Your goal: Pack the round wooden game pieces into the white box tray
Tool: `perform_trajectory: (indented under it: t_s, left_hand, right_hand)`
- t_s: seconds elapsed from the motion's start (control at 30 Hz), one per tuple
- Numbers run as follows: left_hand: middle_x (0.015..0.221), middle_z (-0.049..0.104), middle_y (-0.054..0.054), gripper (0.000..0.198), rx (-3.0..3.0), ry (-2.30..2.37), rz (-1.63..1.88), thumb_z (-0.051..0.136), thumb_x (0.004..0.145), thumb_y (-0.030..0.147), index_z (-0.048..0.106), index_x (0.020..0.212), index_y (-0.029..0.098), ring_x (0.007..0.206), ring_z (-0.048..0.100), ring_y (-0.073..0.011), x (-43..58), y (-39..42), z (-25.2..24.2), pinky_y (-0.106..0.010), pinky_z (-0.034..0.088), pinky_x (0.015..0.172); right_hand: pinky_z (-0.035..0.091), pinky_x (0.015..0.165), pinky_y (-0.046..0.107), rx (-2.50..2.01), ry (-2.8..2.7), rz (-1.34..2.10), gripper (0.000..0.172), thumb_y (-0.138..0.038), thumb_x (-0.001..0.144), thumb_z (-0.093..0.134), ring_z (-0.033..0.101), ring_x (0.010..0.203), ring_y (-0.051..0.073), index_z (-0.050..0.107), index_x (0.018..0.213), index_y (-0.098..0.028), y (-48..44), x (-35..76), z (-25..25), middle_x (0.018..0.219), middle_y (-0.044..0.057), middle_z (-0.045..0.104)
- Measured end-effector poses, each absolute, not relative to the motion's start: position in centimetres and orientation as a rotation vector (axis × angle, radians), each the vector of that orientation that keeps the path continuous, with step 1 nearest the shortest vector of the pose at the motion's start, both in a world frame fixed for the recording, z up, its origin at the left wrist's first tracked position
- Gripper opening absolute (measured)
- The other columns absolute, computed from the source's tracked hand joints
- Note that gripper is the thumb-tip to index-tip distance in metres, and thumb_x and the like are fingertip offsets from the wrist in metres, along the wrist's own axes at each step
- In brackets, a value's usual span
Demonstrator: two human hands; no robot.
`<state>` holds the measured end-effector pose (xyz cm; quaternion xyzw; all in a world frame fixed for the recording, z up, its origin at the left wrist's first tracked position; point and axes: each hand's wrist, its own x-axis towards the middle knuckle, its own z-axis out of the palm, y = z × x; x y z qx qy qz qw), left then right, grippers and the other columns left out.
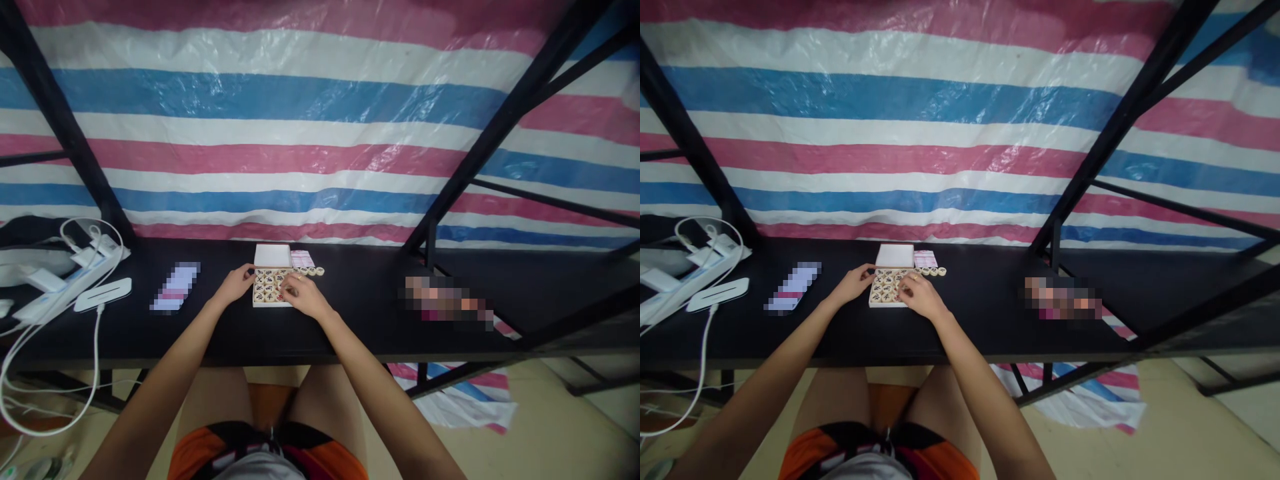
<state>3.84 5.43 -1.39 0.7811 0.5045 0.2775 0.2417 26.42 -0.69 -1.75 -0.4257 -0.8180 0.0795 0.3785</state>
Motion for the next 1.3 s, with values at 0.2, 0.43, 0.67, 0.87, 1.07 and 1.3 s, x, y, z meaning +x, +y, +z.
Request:
perform_trajectory:
  t_s: [0.2,0.43,0.67,0.87,1.07,1.3]
  left_hand:
    - [0.075,0.066,-0.003,0.038,2.118,1.378,0.743,0.047,0.083,0.038,0.06,0.112,0.018,0.07,0.06,-0.0178,3.9,5.3,-1.2,-0.027,0.043,0.068]
    - [0.075,0.066,-0.002,0.038,2.122,1.385,0.738,0.046,0.083,0.04,0.06,0.112,0.019,0.069,0.06,-0.0174,3.9,5.4,-1.3,-0.026,0.043,0.067]
    - [0.074,0.065,-0.002,0.038,2.12,1.381,0.751,0.046,0.083,0.039,0.06,0.112,0.019,0.071,0.06,-0.0178,3.8,5.3,-1.3,-0.027,0.043,0.069]
    - [0.075,0.066,-0.003,0.04,2.12,1.376,0.744,0.046,0.083,0.04,0.059,0.113,0.019,0.071,0.061,-0.0184,3.8,5.3,-1.3,-0.027,0.043,0.069]
    - [0.075,0.066,-0.002,0.037,2.129,1.367,0.768,0.047,0.083,0.038,0.06,0.112,0.019,0.07,0.061,-0.0173,3.8,5.5,-1.5,-0.026,0.042,0.067]
    - [0.074,0.066,-0.002,0.038,2.135,1.369,0.767,0.047,0.083,0.039,0.06,0.112,0.019,0.07,0.061,-0.0172,3.8,5.5,-1.5,-0.025,0.042,0.066]
  right_hand:
    - [0.044,0.077,0.029,-1.444,-1.642,-0.01,0.014,-0.022,0.083,0.048,0.057,0.081,0.018,0.062,0.081,-0.02,0.6,29.7,-2.0,0.086,0.006,0.061]
    - [0.038,0.058,0.024,-1.766,-1.513,-0.013,0.011,-0.024,0.077,0.054,0.055,0.067,0.016,0.063,0.072,-0.022,1.4,32.0,-3.7,0.077,0.003,0.06]
    - [0.039,0.06,0.025,-1.78,-1.637,0.07,0.01,-0.021,0.078,0.054,0.056,0.07,0.016,0.063,0.074,-0.022,1.3,31.2,-3.6,0.08,0.004,0.06]
    - [0.044,0.072,0.027,-1.65,-1.69,0.136,0.016,-0.02,0.082,0.051,0.059,0.078,0.017,0.067,0.08,-0.021,1.7,31.3,-3.9,0.088,0.005,0.063]
    - [0.045,0.079,0.029,-1.581,-1.74,0.177,0.018,-0.019,0.082,0.051,0.06,0.082,0.017,0.069,0.085,-0.02,2.0,31.5,-4.2,0.092,0.006,0.064]
    - [0.045,0.081,0.032,-1.602,-1.733,0.09,0.02,-0.018,0.082,0.049,0.057,0.083,0.019,0.067,0.09,-0.019,1.9,31.1,-4.0,0.092,0.007,0.062]
